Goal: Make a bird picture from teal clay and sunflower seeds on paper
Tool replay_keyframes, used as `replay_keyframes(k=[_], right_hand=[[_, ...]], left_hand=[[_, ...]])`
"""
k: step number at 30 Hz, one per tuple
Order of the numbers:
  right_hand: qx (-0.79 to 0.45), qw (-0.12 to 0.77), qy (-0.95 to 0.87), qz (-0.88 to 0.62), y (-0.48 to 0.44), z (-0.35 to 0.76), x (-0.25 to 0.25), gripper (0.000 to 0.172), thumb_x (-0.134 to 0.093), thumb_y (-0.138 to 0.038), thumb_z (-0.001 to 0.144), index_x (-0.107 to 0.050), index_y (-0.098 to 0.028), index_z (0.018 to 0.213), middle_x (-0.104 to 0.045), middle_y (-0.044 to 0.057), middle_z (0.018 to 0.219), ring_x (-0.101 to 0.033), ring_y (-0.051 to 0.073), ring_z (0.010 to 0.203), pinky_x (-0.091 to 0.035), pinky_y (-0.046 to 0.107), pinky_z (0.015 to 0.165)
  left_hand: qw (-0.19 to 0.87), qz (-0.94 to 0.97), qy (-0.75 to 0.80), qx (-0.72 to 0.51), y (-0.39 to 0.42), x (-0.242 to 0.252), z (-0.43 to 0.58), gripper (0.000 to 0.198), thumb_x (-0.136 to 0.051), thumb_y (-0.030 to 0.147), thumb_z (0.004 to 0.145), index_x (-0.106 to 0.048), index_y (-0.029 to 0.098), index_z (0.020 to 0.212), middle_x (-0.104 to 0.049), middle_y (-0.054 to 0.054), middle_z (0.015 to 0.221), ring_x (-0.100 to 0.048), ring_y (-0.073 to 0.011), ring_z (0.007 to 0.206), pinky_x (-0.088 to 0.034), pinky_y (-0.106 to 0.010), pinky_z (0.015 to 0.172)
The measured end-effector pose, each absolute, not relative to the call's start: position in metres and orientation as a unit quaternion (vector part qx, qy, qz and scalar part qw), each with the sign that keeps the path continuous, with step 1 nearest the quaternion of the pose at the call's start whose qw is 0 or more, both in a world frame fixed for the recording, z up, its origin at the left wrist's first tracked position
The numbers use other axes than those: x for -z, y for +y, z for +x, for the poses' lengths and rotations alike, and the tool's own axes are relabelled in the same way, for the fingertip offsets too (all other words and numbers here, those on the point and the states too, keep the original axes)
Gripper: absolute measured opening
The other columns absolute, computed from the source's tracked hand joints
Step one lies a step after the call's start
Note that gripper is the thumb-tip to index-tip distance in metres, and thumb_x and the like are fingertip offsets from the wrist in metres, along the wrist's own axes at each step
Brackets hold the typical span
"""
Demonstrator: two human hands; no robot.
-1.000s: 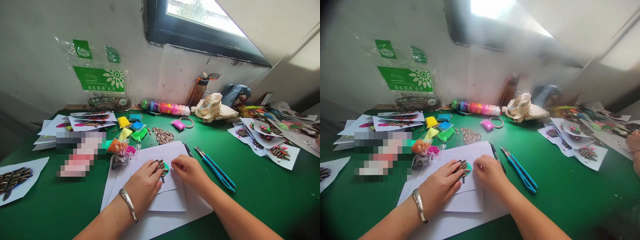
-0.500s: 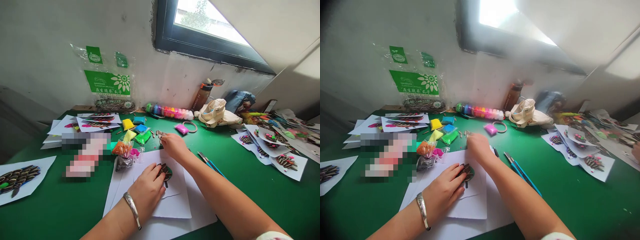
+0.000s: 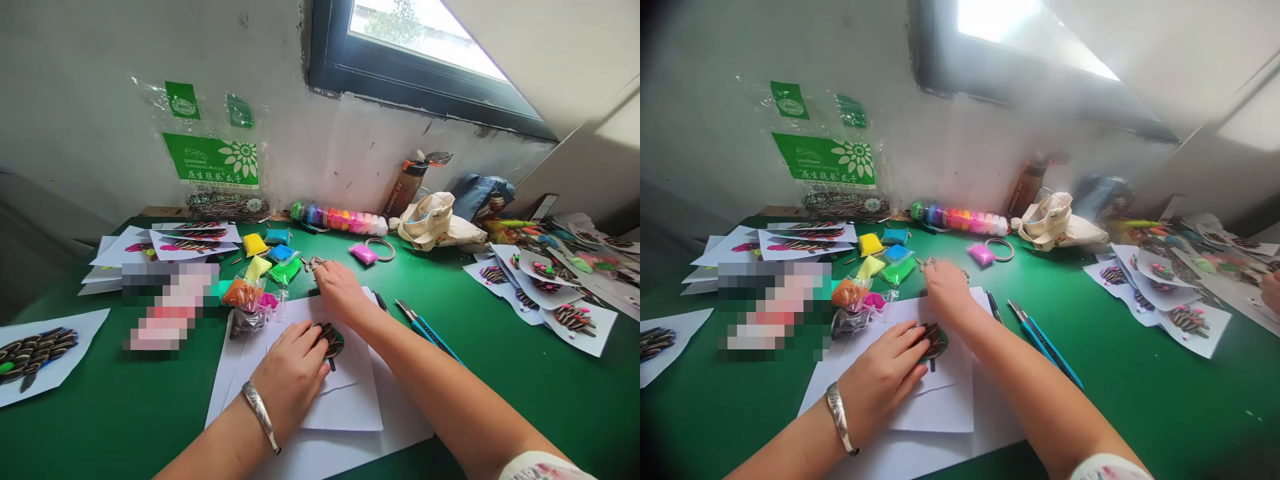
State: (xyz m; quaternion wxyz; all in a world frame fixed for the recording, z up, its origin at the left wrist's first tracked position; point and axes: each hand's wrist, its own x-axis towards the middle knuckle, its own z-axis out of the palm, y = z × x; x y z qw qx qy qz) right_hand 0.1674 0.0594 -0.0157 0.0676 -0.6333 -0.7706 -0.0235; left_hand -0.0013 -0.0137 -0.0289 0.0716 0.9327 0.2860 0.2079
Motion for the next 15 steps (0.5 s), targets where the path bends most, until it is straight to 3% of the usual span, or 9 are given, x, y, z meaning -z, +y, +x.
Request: replay_keyframes(k=[3, 5, 8, 11, 15], right_hand=[[-0.008, 0.114, -0.757, -0.643, 0.035, 0.182, 0.011, 0.021, -0.035, -0.014, 0.092, -0.056, -0.018, 0.096, -0.063, 0.004, 0.085, -0.054, 0.014, 0.074, -0.038, 0.023, 0.066], [-0.119, 0.229, -0.735, -0.627, 0.014, 0.194, 0.011, 0.019, -0.039, -0.020, 0.092, -0.058, -0.020, 0.088, -0.062, 0.000, 0.077, -0.053, 0.012, 0.069, -0.038, 0.021, 0.064], [-0.263, 0.303, -0.675, -0.619, -0.013, 0.207, 0.016, 0.016, -0.045, -0.022, 0.089, -0.061, -0.020, 0.087, -0.062, -0.002, 0.073, -0.056, 0.012, 0.070, -0.040, 0.021, 0.064], [-0.323, 0.316, -0.628, -0.634, -0.029, 0.210, 0.022, 0.014, -0.048, -0.023, 0.086, -0.061, -0.020, 0.092, -0.062, -0.003, 0.071, -0.056, 0.012, 0.067, -0.040, 0.022, 0.062], [-0.324, 0.299, -0.641, -0.629, -0.032, 0.204, 0.025, 0.013, -0.050, -0.021, 0.084, -0.062, -0.019, 0.080, -0.061, -0.003, 0.069, -0.054, 0.012, 0.067, -0.039, 0.022, 0.062]], left_hand=[[0.057, 0.932, 0.288, -0.213, -0.012, 0.030, -0.003, 0.031, -0.055, 0.015, 0.082, -0.062, 0.010, 0.111, -0.065, -0.014, 0.115, -0.056, -0.0326, 0.112, -0.051, -0.051, 0.093], [0.052, 0.932, 0.287, -0.213, -0.011, 0.032, -0.003, 0.033, -0.056, 0.015, 0.082, -0.061, 0.009, 0.114, -0.064, -0.014, 0.117, -0.056, -0.0332, 0.112, -0.051, -0.052, 0.093], [0.057, 0.935, 0.285, -0.203, -0.010, 0.036, -0.002, 0.038, -0.058, 0.017, 0.082, -0.058, 0.010, 0.119, -0.062, -0.014, 0.122, -0.055, -0.0330, 0.114, -0.050, -0.053, 0.094], [0.067, 0.938, 0.282, -0.188, -0.009, 0.038, 0.000, 0.040, -0.058, 0.020, 0.083, -0.056, 0.011, 0.122, -0.061, -0.013, 0.125, -0.053, -0.0326, 0.117, -0.048, -0.054, 0.095], [0.083, 0.938, 0.289, -0.171, -0.010, 0.038, 0.000, 0.039, -0.056, 0.021, 0.084, -0.056, 0.015, 0.123, -0.058, -0.012, 0.129, -0.051, -0.0324, 0.120, -0.045, -0.055, 0.097]])
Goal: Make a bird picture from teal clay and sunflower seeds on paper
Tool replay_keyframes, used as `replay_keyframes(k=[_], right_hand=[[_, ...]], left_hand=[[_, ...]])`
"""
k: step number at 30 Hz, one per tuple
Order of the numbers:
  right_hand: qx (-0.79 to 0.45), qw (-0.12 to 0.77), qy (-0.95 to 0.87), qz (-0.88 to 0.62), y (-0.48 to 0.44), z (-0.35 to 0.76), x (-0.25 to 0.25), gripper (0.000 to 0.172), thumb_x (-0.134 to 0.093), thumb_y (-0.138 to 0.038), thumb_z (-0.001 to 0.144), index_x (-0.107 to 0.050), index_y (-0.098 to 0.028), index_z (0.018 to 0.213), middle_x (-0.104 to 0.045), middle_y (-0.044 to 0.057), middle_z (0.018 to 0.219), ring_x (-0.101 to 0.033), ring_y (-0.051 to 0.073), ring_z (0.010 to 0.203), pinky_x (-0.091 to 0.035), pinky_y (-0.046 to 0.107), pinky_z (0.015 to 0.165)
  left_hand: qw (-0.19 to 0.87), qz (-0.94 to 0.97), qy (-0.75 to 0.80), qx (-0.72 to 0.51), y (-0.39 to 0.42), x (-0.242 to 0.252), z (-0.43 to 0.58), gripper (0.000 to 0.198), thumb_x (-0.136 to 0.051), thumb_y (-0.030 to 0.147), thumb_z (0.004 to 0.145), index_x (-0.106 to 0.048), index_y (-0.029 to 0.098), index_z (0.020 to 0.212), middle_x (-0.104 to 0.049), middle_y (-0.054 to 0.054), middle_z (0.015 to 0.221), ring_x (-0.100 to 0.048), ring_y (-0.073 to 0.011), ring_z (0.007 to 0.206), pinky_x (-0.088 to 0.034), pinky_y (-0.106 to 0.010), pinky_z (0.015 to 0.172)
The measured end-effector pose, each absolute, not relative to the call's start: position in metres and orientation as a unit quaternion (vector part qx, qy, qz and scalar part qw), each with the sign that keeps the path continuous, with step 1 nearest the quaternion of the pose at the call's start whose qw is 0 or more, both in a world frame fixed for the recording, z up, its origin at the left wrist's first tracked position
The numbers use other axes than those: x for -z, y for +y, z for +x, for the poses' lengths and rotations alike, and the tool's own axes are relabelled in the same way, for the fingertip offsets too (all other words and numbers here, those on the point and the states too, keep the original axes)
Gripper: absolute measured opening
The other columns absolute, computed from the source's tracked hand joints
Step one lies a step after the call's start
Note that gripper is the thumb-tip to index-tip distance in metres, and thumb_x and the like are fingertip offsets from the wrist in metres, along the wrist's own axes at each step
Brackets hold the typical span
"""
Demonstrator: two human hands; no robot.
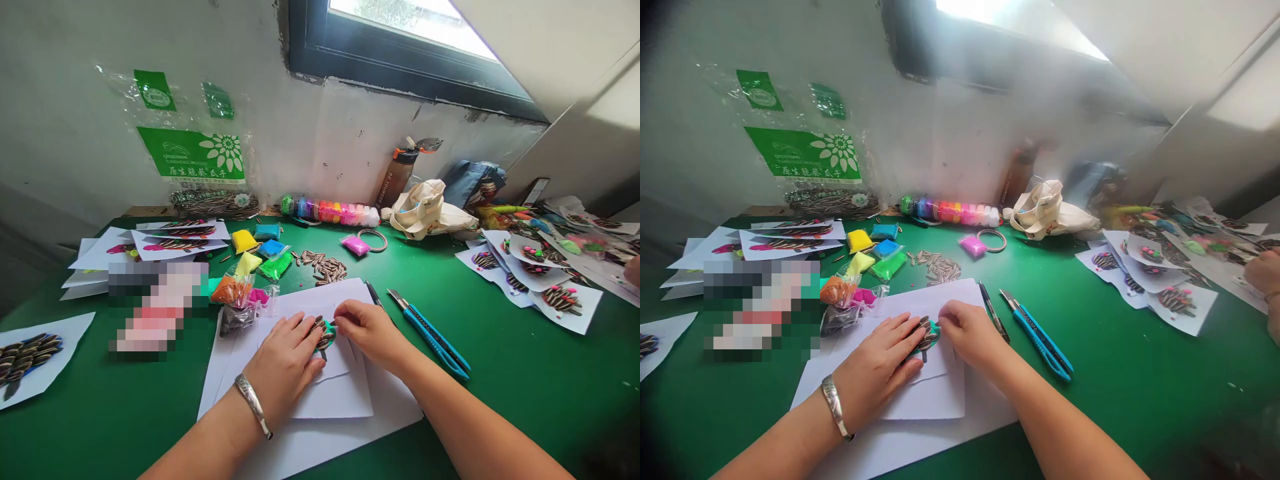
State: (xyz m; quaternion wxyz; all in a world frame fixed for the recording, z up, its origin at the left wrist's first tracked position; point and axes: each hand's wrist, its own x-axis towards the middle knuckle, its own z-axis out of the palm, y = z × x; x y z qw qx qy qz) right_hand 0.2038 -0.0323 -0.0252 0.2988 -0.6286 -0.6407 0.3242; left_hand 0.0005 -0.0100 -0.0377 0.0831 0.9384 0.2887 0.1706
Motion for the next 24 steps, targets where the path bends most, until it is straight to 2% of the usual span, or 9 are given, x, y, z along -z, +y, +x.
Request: replay_keyframes(k=[6, 18, 24], right_hand=[[-0.317, 0.278, -0.659, -0.623, -0.0314, 0.1991, 0.0279, 0.014, -0.048, -0.019, 0.085, -0.060, -0.020, 0.078, -0.061, -0.003, 0.069, -0.052, 0.011, 0.066, -0.037, 0.020, 0.061], [-0.258, 0.185, -0.706, -0.633, -0.0326, 0.1947, 0.0281, 0.014, -0.045, -0.017, 0.086, -0.058, -0.020, 0.080, -0.064, -0.001, 0.073, -0.055, 0.012, 0.067, -0.034, 0.021, 0.061], [-0.243, 0.209, -0.694, -0.645, -0.0341, 0.1974, 0.0268, 0.013, -0.049, -0.021, 0.087, -0.061, -0.021, 0.091, -0.064, -0.001, 0.073, -0.054, 0.012, 0.066, -0.035, 0.021, 0.061]], left_hand=[[0.087, 0.939, 0.293, -0.156, -0.0111, 0.0380, 0.0011, 0.039, -0.056, 0.023, 0.085, -0.057, 0.018, 0.123, -0.056, -0.010, 0.131, -0.048, -0.0330, 0.122, -0.043, -0.056, 0.098], [0.080, 0.945, 0.289, -0.131, -0.0107, 0.0356, 0.0041, 0.036, -0.056, 0.021, 0.084, -0.060, 0.016, 0.120, -0.058, -0.011, 0.130, -0.051, -0.0327, 0.119, -0.043, -0.057, 0.098], [0.095, 0.940, 0.289, -0.155, -0.0109, 0.0376, 0.0033, 0.035, -0.053, 0.021, 0.086, -0.059, 0.017, 0.120, -0.059, -0.011, 0.128, -0.051, -0.0320, 0.119, -0.042, -0.058, 0.098]])
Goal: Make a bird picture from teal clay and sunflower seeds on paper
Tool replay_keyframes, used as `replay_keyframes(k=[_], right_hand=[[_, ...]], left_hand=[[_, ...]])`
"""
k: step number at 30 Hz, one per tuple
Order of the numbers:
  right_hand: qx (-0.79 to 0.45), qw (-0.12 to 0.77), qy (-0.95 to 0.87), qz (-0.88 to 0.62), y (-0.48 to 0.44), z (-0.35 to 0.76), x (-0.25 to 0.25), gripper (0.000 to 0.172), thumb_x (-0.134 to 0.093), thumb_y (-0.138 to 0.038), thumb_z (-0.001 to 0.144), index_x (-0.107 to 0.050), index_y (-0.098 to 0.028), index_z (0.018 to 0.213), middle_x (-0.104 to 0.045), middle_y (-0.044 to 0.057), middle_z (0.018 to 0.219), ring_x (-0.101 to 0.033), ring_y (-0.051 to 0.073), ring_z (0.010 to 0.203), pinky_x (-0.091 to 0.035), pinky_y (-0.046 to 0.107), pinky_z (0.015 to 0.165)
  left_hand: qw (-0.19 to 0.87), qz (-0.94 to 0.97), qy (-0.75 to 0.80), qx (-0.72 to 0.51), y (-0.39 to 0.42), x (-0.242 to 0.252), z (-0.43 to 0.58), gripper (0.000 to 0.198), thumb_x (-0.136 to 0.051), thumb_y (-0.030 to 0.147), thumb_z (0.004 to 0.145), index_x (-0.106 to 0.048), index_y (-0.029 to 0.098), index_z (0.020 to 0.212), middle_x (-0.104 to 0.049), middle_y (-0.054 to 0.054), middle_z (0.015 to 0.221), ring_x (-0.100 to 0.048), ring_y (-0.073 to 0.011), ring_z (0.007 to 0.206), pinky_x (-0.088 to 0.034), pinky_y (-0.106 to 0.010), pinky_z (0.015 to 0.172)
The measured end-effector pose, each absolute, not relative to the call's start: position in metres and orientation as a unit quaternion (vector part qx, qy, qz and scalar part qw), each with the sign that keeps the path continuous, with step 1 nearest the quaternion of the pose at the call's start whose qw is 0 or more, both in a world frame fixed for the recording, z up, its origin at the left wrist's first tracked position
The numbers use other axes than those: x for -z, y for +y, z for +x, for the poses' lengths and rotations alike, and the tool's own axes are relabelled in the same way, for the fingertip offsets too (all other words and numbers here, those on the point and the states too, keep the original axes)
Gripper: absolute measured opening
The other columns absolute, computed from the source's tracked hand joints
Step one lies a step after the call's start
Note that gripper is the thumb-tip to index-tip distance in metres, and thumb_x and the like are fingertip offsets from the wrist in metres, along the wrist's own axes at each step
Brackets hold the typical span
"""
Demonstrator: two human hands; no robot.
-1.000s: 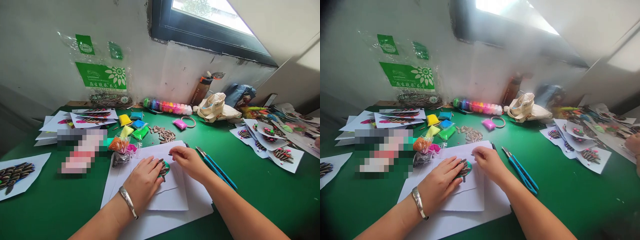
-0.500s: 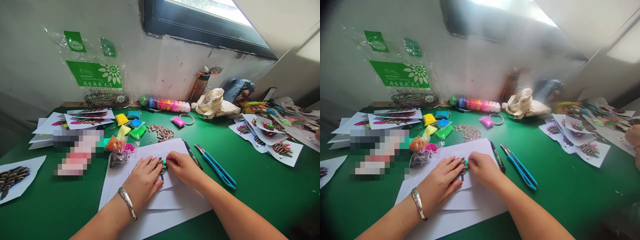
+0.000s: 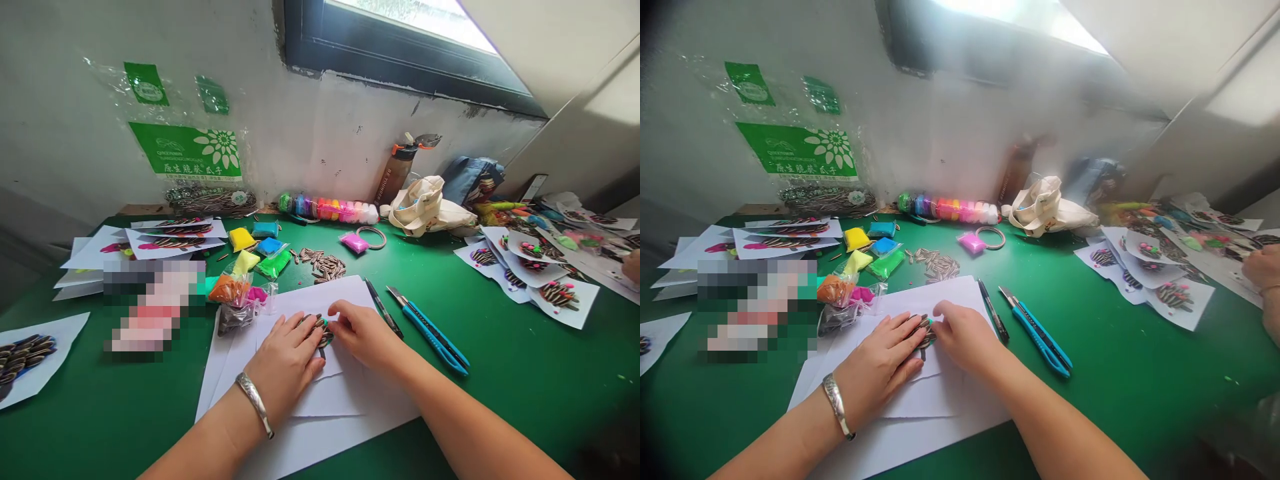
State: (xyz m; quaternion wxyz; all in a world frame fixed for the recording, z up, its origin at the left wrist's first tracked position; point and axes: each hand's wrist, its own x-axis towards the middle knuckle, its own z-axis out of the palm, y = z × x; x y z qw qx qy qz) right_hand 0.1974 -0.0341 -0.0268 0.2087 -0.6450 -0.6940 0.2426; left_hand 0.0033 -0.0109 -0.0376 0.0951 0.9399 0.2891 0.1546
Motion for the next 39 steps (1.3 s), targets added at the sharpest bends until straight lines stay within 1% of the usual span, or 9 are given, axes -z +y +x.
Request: replay_keyframes(k=[5, 10, 17, 21, 23, 27, 30, 34, 39], right_hand=[[-0.201, 0.205, -0.717, -0.635, -0.035, 0.207, 0.030, 0.015, -0.051, -0.013, 0.082, -0.064, -0.019, 0.078, -0.063, 0.001, 0.076, -0.055, 0.013, 0.073, -0.036, 0.022, 0.065], [-0.203, 0.178, -0.721, -0.639, -0.036, 0.204, 0.034, 0.017, -0.049, -0.015, 0.085, -0.064, -0.019, 0.078, -0.064, 0.001, 0.077, -0.056, 0.013, 0.073, -0.037, 0.022, 0.066], [-0.221, 0.200, -0.719, -0.627, -0.033, 0.209, 0.028, 0.018, -0.050, -0.013, 0.082, -0.066, -0.019, 0.077, -0.066, 0.000, 0.074, -0.057, 0.013, 0.071, -0.037, 0.021, 0.065], [-0.171, 0.206, -0.722, -0.638, -0.016, 0.216, 0.010, 0.020, -0.049, -0.014, 0.084, -0.066, -0.019, 0.074, -0.064, 0.000, 0.070, -0.054, 0.012, 0.068, -0.035, 0.021, 0.062], [-0.126, 0.172, -0.740, -0.638, -0.002, 0.215, 0.001, 0.022, -0.047, -0.015, 0.086, -0.066, -0.019, 0.076, -0.064, 0.000, 0.072, -0.054, 0.012, 0.070, -0.035, 0.021, 0.063], [-0.034, 0.058, -0.761, -0.646, 0.034, 0.202, -0.002, 0.026, -0.043, -0.018, 0.090, -0.068, -0.021, 0.085, -0.065, 0.003, 0.083, -0.057, 0.013, 0.078, -0.035, 0.021, 0.066], [-0.008, 0.031, -0.758, -0.651, 0.057, 0.191, 0.007, 0.029, -0.042, -0.020, 0.090, -0.069, -0.019, 0.080, -0.065, 0.006, 0.084, -0.058, 0.016, 0.079, -0.036, 0.023, 0.064], [0.009, -0.013, -0.759, -0.651, 0.072, 0.180, 0.014, 0.022, -0.048, -0.017, 0.085, -0.069, -0.017, 0.077, -0.067, 0.010, 0.083, -0.060, 0.019, 0.079, -0.038, 0.025, 0.064], [0.014, -0.055, -0.773, -0.632, 0.073, 0.171, 0.010, 0.021, -0.049, -0.010, 0.080, -0.068, -0.014, 0.087, -0.067, 0.015, 0.094, -0.062, 0.021, 0.086, -0.043, 0.027, 0.073]], left_hand=[[0.097, 0.939, 0.290, -0.155, -0.011, 0.037, 0.003, 0.034, -0.053, 0.021, 0.085, -0.060, 0.018, 0.119, -0.058, -0.010, 0.130, -0.050, -0.0315, 0.120, -0.042, -0.057, 0.099], [0.097, 0.939, 0.292, -0.154, -0.011, 0.037, 0.003, 0.035, -0.054, 0.021, 0.085, -0.060, 0.018, 0.120, -0.058, -0.010, 0.129, -0.050, -0.0311, 0.121, -0.042, -0.056, 0.099], [0.095, 0.939, 0.289, -0.158, -0.011, 0.036, 0.003, 0.035, -0.054, 0.021, 0.085, -0.060, 0.018, 0.120, -0.058, -0.010, 0.129, -0.051, -0.0316, 0.119, -0.043, -0.057, 0.098], [0.089, 0.936, 0.298, -0.168, -0.013, 0.040, 0.003, 0.035, -0.054, 0.019, 0.083, -0.060, 0.019, 0.118, -0.059, -0.010, 0.128, -0.050, -0.0318, 0.120, -0.043, -0.057, 0.097], [0.085, 0.934, 0.301, -0.172, -0.013, 0.042, 0.003, 0.036, -0.054, 0.019, 0.082, -0.059, 0.019, 0.118, -0.059, -0.011, 0.128, -0.050, -0.0325, 0.120, -0.044, -0.058, 0.096], [0.081, 0.934, 0.302, -0.175, -0.014, 0.043, 0.002, 0.039, -0.055, 0.017, 0.080, -0.058, 0.018, 0.119, -0.058, -0.012, 0.128, -0.051, -0.0334, 0.119, -0.045, -0.058, 0.095], [0.083, 0.935, 0.307, -0.159, -0.015, 0.041, 0.002, 0.041, -0.055, 0.016, 0.079, -0.057, 0.018, 0.120, -0.057, -0.012, 0.129, -0.050, -0.0329, 0.119, -0.045, -0.057, 0.095], [0.091, 0.934, 0.315, -0.143, -0.016, 0.037, 0.003, 0.041, -0.057, 0.016, 0.078, -0.058, 0.018, 0.119, -0.058, -0.011, 0.129, -0.050, -0.0333, 0.120, -0.044, -0.058, 0.096], [0.098, 0.933, 0.317, -0.141, -0.016, 0.037, 0.004, 0.042, -0.059, 0.015, 0.077, -0.058, 0.017, 0.120, -0.058, -0.011, 0.129, -0.050, -0.0336, 0.119, -0.044, -0.058, 0.096]])
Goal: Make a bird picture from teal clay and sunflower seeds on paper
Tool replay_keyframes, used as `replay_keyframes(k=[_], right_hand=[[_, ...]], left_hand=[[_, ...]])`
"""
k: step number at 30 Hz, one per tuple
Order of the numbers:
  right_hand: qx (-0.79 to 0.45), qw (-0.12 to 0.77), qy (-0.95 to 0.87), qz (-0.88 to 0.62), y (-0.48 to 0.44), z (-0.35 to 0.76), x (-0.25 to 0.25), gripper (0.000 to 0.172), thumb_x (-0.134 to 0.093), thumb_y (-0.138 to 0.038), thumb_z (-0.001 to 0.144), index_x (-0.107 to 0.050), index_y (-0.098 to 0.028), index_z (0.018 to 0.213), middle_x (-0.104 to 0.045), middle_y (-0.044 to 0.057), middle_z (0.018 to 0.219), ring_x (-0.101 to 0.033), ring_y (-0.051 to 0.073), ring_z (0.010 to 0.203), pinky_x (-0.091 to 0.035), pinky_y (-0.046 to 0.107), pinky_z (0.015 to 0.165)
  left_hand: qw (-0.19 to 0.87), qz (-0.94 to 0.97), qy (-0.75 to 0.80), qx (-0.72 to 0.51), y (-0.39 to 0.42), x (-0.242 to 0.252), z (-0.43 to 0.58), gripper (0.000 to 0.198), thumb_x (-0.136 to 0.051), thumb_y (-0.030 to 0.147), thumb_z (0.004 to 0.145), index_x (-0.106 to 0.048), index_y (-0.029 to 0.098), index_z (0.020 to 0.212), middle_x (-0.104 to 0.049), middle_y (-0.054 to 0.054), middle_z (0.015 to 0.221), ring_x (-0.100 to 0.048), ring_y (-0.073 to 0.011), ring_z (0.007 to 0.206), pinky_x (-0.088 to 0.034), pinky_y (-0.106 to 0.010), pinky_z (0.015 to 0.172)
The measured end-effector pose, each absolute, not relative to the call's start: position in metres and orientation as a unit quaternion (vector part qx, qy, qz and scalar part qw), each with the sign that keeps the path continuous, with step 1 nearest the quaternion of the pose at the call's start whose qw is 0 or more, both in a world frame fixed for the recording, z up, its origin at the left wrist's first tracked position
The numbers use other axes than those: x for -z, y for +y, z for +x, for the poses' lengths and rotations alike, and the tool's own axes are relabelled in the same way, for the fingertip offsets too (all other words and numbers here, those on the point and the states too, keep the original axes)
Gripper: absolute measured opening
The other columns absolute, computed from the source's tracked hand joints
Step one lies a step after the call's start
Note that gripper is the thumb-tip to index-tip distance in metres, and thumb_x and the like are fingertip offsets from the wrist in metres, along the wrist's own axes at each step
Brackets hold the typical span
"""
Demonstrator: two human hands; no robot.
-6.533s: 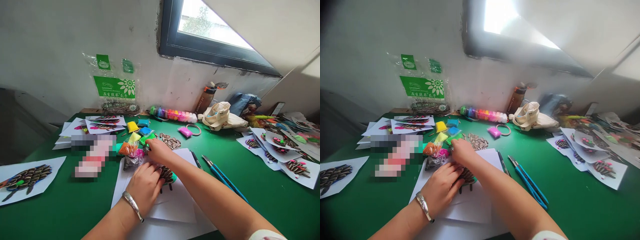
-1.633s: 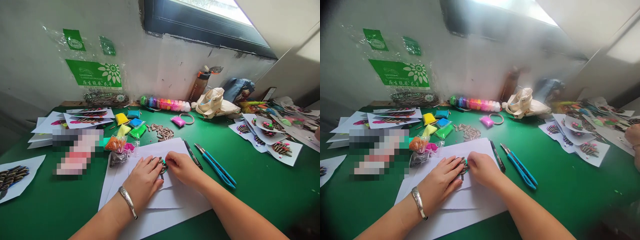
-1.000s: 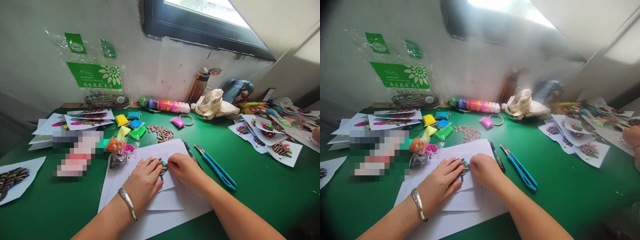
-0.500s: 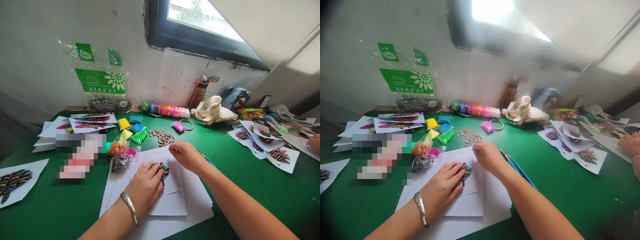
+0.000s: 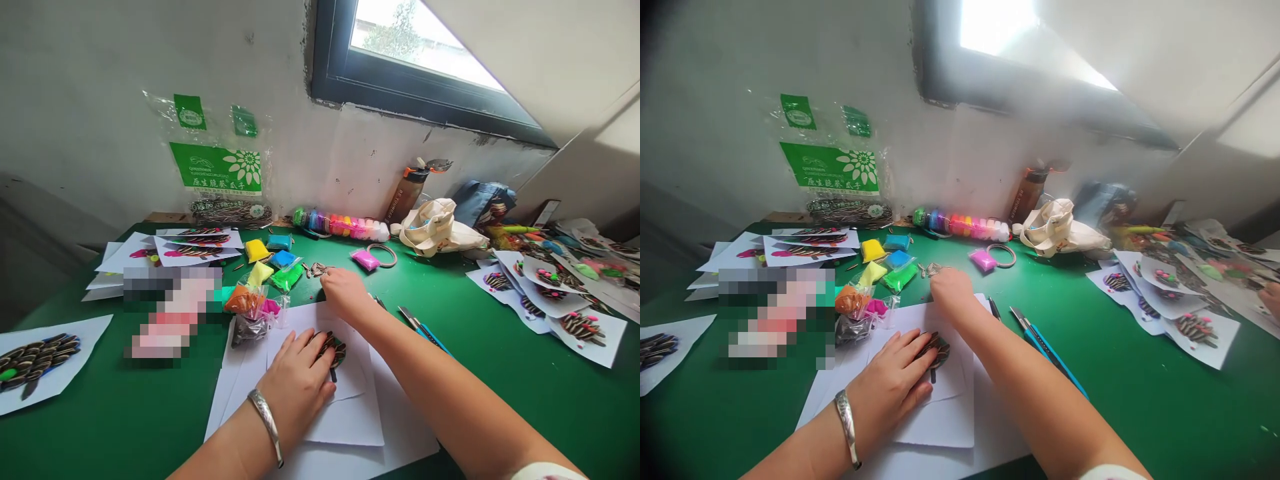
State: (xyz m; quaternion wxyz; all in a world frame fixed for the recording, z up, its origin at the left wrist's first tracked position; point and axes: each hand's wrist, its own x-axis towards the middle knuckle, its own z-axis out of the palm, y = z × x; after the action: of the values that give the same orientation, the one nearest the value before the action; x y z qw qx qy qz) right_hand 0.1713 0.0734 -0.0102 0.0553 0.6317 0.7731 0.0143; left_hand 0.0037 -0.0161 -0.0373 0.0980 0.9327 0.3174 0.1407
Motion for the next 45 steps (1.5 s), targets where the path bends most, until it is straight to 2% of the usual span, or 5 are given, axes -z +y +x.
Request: replay_keyframes(k=[16, 24, 28, 34, 45], right_hand=[[0.040, 0.105, 0.804, 0.583, 0.097, 0.166, -0.008, 0.019, -0.057, -0.005, 0.070, -0.069, -0.016, 0.081, -0.070, 0.013, 0.086, -0.065, 0.023, 0.086, -0.045, 0.026, 0.070], [0.104, -0.059, 0.793, 0.597, 0.066, 0.201, -0.021, 0.020, -0.041, -0.019, 0.086, -0.061, -0.017, 0.084, -0.063, 0.003, 0.078, -0.057, 0.013, 0.073, -0.042, 0.022, 0.062], [0.492, -0.358, 0.654, 0.450, 0.020, 0.206, -0.019, 0.011, -0.051, -0.025, 0.085, -0.055, -0.016, 0.079, -0.058, 0.000, 0.071, -0.054, 0.010, 0.063, -0.045, 0.023, 0.059], [0.695, -0.356, 0.500, 0.375, -0.019, 0.187, -0.009, 0.013, -0.057, -0.029, 0.085, -0.052, -0.017, 0.085, -0.063, 0.000, 0.067, -0.065, 0.014, 0.058, -0.048, 0.025, 0.056], [0.592, -0.438, 0.502, 0.453, -0.023, 0.189, -0.002, 0.014, -0.067, -0.025, 0.076, -0.066, -0.015, 0.086, -0.062, 0.000, 0.074, -0.056, 0.010, 0.064, -0.046, 0.025, 0.062]], left_hand=[[0.115, 0.937, 0.304, -0.126, -0.013, 0.031, 0.004, 0.042, -0.060, 0.017, 0.079, -0.057, 0.015, 0.121, -0.057, -0.012, 0.129, -0.049, -0.0327, 0.119, -0.043, -0.057, 0.098], [0.108, 0.921, 0.319, -0.194, -0.018, 0.029, 0.000, 0.034, -0.060, 0.018, 0.081, -0.061, 0.017, 0.114, -0.057, -0.012, 0.130, -0.048, -0.0359, 0.122, -0.045, -0.059, 0.096], [0.108, 0.872, 0.325, -0.351, -0.016, 0.019, -0.003, 0.028, -0.051, 0.017, 0.089, -0.059, 0.014, 0.116, -0.063, -0.012, 0.120, -0.053, -0.0273, 0.118, -0.047, -0.046, 0.099], [0.158, 0.836, 0.308, -0.425, -0.015, 0.008, -0.004, 0.031, -0.057, 0.019, 0.088, -0.058, 0.015, 0.118, -0.069, -0.007, 0.107, -0.064, -0.0175, 0.099, -0.051, -0.027, 0.088], [0.166, 0.842, 0.314, -0.407, -0.013, 0.014, -0.006, 0.027, -0.052, 0.016, 0.089, -0.060, 0.017, 0.115, -0.072, -0.004, 0.096, -0.068, -0.0153, 0.085, -0.054, -0.025, 0.076]])
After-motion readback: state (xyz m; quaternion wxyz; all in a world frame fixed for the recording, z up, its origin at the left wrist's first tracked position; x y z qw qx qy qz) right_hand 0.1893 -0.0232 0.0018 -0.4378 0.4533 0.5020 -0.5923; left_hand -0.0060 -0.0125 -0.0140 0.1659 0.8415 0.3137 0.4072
